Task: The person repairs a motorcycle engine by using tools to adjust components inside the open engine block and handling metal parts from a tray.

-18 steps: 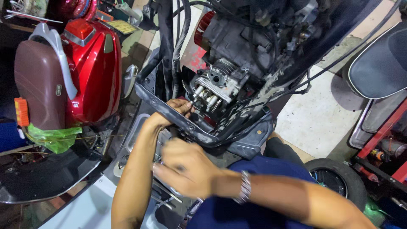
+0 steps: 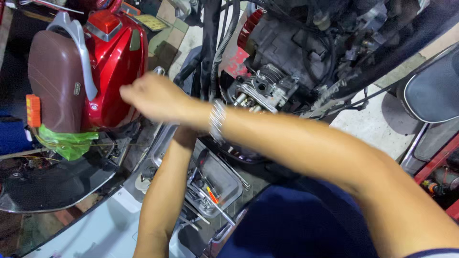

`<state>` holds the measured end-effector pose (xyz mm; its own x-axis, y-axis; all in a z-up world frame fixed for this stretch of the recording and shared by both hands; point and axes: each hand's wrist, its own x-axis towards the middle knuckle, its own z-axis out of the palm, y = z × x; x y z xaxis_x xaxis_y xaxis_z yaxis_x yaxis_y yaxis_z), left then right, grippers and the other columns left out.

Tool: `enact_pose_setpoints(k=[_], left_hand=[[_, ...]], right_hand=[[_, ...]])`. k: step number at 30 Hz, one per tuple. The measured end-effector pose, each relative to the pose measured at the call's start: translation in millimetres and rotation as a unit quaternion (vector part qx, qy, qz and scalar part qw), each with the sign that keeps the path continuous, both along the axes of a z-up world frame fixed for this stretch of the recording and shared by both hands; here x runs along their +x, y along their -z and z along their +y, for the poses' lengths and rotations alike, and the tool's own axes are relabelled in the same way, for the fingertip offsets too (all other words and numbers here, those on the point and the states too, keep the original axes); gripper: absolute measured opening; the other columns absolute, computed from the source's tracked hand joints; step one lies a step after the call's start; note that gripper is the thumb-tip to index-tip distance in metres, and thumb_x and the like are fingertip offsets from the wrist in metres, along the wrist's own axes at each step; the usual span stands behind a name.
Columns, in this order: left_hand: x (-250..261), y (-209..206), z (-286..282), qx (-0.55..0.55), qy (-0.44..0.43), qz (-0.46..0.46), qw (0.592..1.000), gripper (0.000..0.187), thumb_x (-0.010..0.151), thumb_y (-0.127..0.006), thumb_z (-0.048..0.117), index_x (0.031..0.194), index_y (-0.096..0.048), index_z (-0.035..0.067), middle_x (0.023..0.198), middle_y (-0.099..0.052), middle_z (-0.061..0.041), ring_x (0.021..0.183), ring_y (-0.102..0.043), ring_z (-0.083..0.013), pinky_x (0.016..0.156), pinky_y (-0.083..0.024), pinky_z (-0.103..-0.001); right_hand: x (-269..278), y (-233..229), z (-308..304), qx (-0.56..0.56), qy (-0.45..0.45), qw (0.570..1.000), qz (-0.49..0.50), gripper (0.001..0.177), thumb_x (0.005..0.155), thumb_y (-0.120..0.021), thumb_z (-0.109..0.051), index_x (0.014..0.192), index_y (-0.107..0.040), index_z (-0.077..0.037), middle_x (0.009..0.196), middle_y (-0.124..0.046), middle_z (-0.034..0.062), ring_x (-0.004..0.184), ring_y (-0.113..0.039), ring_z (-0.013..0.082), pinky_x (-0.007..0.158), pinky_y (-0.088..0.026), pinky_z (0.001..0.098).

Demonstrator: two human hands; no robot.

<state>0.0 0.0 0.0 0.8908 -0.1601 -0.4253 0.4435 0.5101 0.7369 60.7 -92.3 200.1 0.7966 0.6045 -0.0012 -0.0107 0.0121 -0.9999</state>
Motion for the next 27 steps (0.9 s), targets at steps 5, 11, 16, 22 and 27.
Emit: enact_pose_setpoints(k=[5,11,16,22,27], left_hand=[[-25,-60,-30,0.014,0.172,-0.020,0.985,0.035,0.101,-0.068,0.029,0.110,-0.065,-0.004,0.110,-0.069,-0.018,0.101,-0.064,-0.0270,0.096,-0.052,-0.042],[-28,-99,-50,-0.051,0.051,-0.052,0.996,0.026,0.088,-0.077,0.028,0.088,-0.068,0.003,0.093,-0.074,-0.013,0.088,-0.074,-0.0294,0.082,-0.061,-0.041],[13,-43,-30,0.154,0.317,0.218,0.910,0.034,0.093,-0.073,0.032,0.102,-0.076,-0.001,0.074,-0.067,-0.003,0.063,-0.059,-0.0129,0.059,-0.050,-0.029],[0,-21,-24,0.209,0.297,0.124,0.923,0.033,0.097,-0.072,0.030,0.103,-0.076,-0.002,0.075,-0.069,-0.002,0.064,-0.060,-0.0093,0.061,-0.049,-0.025],[-4,-19,-27,0.260,0.298,0.089,0.914,0.034,0.100,-0.066,0.034,0.098,-0.075,0.002,0.073,-0.065,0.000,0.063,-0.056,-0.0083,0.058,-0.046,-0.025]], right_hand=[[-58,-28,-57,0.072,0.106,0.992,0.002,0.042,0.096,-0.059,-0.043,0.084,-0.073,-0.006,0.063,-0.064,0.0096,0.058,-0.068,0.0186,0.062,-0.054,0.0371],[-84,-38,-107,0.093,0.041,0.995,-0.005,0.044,0.104,-0.057,-0.037,0.077,-0.060,-0.002,0.064,-0.053,0.0080,0.062,-0.052,0.0197,0.062,-0.044,0.0363],[-121,-21,-156,0.148,0.011,0.988,-0.036,0.038,0.106,-0.058,-0.025,0.077,-0.050,-0.002,0.073,-0.048,0.0077,0.070,-0.047,0.0210,0.072,-0.043,0.0342],[-147,-8,-201,0.229,-0.019,0.969,-0.095,0.036,0.096,-0.064,-0.010,0.069,-0.040,-0.006,0.071,-0.044,0.0076,0.071,-0.044,0.0268,0.077,-0.039,0.0385],[-149,-11,-186,0.192,0.030,0.978,-0.083,0.043,0.089,-0.070,-0.004,0.064,-0.036,-0.005,0.066,-0.041,0.0068,0.065,-0.042,0.0239,0.071,-0.036,0.0365]])
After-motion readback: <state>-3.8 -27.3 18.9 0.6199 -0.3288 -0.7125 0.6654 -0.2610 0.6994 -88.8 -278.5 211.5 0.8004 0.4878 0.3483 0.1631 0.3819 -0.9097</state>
